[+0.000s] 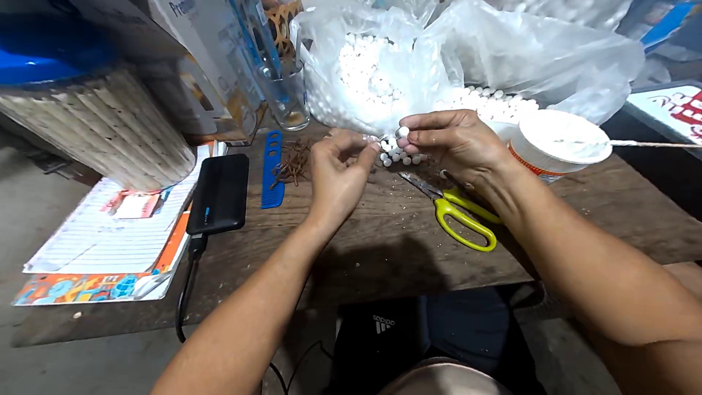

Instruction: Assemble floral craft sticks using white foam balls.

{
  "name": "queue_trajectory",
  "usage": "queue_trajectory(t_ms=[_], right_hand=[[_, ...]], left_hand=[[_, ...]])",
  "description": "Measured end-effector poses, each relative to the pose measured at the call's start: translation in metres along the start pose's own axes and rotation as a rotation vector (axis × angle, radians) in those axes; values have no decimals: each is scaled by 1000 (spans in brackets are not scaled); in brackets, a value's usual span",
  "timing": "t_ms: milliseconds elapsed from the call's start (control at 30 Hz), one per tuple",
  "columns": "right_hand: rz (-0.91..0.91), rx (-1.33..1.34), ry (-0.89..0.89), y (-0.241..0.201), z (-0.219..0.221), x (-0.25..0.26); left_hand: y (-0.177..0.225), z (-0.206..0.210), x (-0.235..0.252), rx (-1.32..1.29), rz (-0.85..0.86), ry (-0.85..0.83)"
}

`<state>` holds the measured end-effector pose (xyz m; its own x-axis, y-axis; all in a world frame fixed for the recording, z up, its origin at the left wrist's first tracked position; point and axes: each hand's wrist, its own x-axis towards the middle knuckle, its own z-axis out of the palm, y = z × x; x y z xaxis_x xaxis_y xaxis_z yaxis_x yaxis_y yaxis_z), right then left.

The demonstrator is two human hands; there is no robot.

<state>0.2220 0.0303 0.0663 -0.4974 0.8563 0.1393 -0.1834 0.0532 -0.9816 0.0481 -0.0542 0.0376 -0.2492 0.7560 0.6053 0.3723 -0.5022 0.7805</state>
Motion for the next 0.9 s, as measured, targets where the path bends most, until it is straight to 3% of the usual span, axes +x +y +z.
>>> queue_trajectory(t_ms=[900], right_hand=[[-133,-155,-7,10,4,-2]], left_hand=[[-5,6,-3,86,65,-11]])
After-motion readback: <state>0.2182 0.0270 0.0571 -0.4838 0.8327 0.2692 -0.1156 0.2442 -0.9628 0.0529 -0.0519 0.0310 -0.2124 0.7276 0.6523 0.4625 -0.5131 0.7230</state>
